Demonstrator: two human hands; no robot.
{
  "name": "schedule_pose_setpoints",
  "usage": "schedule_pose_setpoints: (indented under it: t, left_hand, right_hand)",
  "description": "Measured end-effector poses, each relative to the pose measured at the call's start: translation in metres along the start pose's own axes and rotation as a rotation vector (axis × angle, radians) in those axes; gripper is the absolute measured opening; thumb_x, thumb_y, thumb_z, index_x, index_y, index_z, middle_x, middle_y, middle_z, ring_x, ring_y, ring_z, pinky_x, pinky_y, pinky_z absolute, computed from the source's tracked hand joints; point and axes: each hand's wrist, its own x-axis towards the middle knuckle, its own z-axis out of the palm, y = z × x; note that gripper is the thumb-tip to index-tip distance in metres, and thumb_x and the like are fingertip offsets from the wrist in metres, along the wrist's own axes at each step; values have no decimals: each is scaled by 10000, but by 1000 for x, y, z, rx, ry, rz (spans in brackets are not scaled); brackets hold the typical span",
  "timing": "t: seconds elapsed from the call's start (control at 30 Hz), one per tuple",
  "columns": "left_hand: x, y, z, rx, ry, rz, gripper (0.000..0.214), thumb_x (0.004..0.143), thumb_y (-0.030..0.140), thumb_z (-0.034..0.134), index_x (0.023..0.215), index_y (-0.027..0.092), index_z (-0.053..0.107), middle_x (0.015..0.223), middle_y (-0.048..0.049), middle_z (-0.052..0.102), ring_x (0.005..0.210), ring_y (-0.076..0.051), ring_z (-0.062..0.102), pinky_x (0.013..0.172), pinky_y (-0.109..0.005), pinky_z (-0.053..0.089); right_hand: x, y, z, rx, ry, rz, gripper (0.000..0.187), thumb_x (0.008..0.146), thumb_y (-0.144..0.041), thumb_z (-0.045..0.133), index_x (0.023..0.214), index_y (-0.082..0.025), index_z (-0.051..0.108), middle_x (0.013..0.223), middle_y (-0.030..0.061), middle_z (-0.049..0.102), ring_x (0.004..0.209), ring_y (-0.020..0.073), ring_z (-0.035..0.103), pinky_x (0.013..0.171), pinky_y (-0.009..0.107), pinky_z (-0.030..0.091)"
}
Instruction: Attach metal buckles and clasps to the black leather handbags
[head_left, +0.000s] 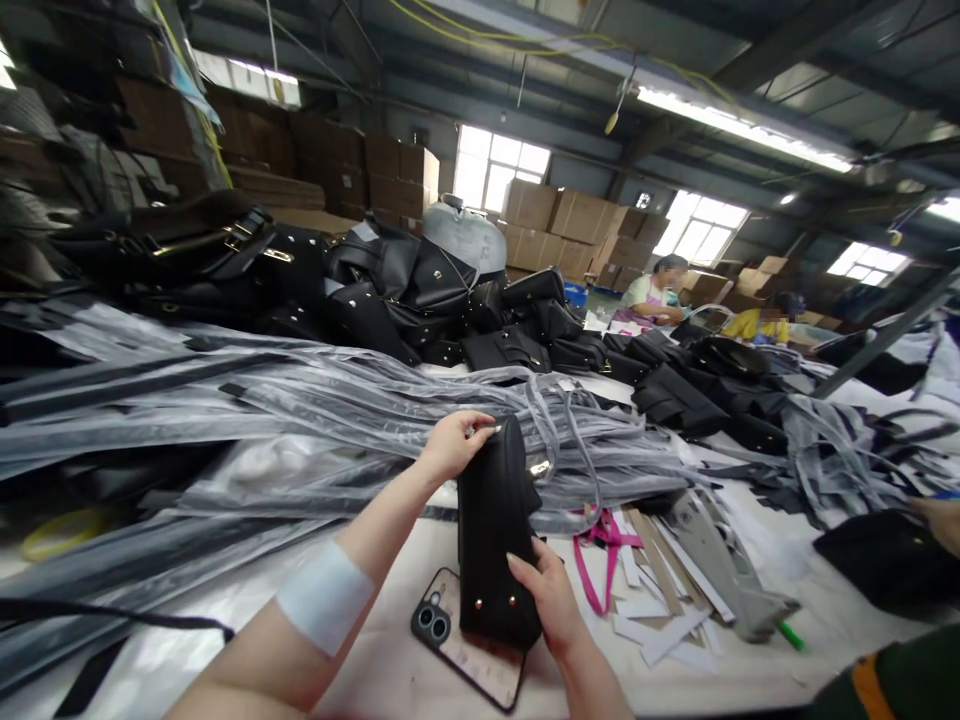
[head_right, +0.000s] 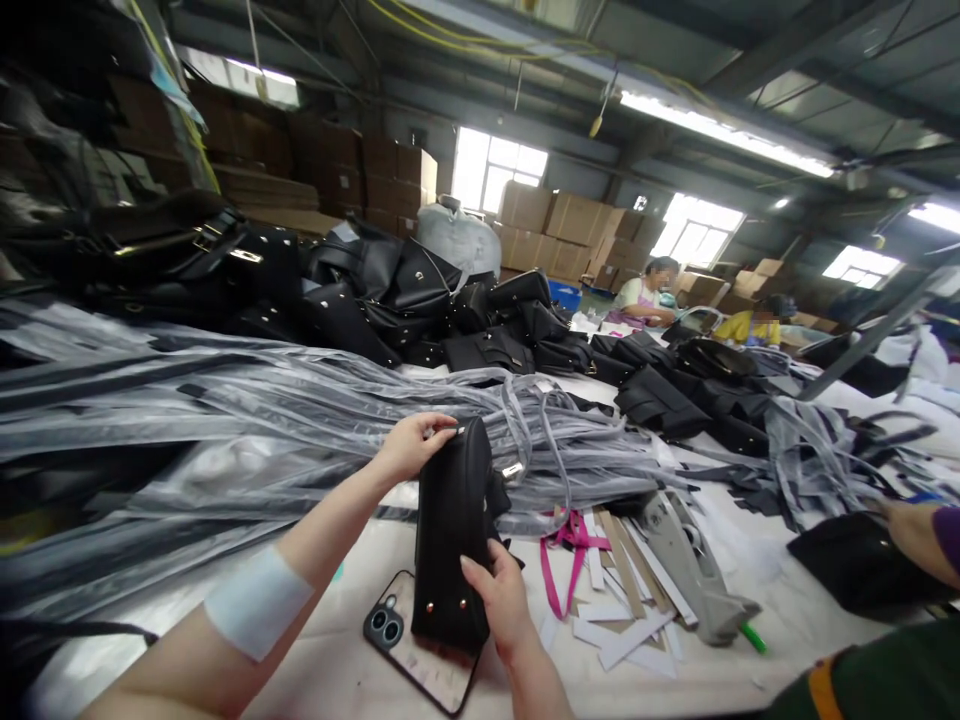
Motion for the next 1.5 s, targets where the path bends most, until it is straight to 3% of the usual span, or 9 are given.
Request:
schedule_pose_setpoints:
  t: [0.23,0.57,0.73,0.9,1.07,1.23,1.3,1.4,1.5]
  left_hand:
    - [29,5,-2,57,-191,87,114,676,297,698,746,218,742,694,0,690,649,-173,591,636,-266,425]
    - [29,7,10,-161,-207,-27,171,590,309,756,575,171,656,558,3,599,549,-131,507,542,-238,361]
    - [11,12,2,-470,-145,-126,239,670,386,654,683,173,549,569,40,501,434,-60,344,415,-187,247]
    - [-18,-6,-22,-650,82,-232,183,663,295,613,658,174,475,609,38,492,430,-40,324,372,-156,203]
    - [-56,-28,-44,-661,222,-319,238,675,291,668,620,170,471,525,62,474,401,-31,343,366,-139,224]
    - [-85,-23,-57,-644,190,-374,304,630,291,752,681,187,472,515,71,514,408,-48,404,383,-143,272]
    - [-90,-16,-58,-620,174,-366,283,636,288,741,722,189,490,512,82,498,400,-43,387,387,-142,266]
    - [-93,-5,-57,-544,145,-362,242,640,279,705,777,174,536,533,80,498,395,-34,367,389,-142,247]
    - [-95,2,-54,-488,111,-361,234,645,270,686,804,163,552,576,63,530,410,-38,390,393,-146,260]
  right_hand:
    - [1,4,-3,19,1,-8,471,710,-437,773,1098,-190,667,1108,91,712,1024,298,656,925,447,499]
    - [1,1,0,38,8,-18,468,699,-438,779,1079,-190,661,1080,80,714,1017,272,651,926,415,492]
    - [-1,-1,5,-161,43,-109,341,739,-459,729,913,-178,642,872,41,696,817,208,638,734,314,508]
    - [-10,-8,16,-619,155,-216,318,754,-457,694,701,-204,510,559,-62,452,529,102,410,495,231,309]
    - [-7,-30,14,-700,84,-265,265,869,-442,555,739,-213,526,581,-39,492,533,115,464,517,240,355]
    - [28,-50,-10,-797,390,-423,316,776,-461,665,950,-198,643,952,100,659,916,238,595,829,358,458]
    - [48,-54,-14,-735,330,-265,388,725,-482,712,978,-191,669,942,101,687,927,256,613,874,394,450]
    - [69,-57,-7,-587,109,-29,374,720,-500,707,896,-170,706,841,82,722,829,246,656,776,368,493]
    - [71,-63,12,-474,24,-73,368,689,-462,745,900,-162,720,878,68,743,801,240,674,694,329,514]
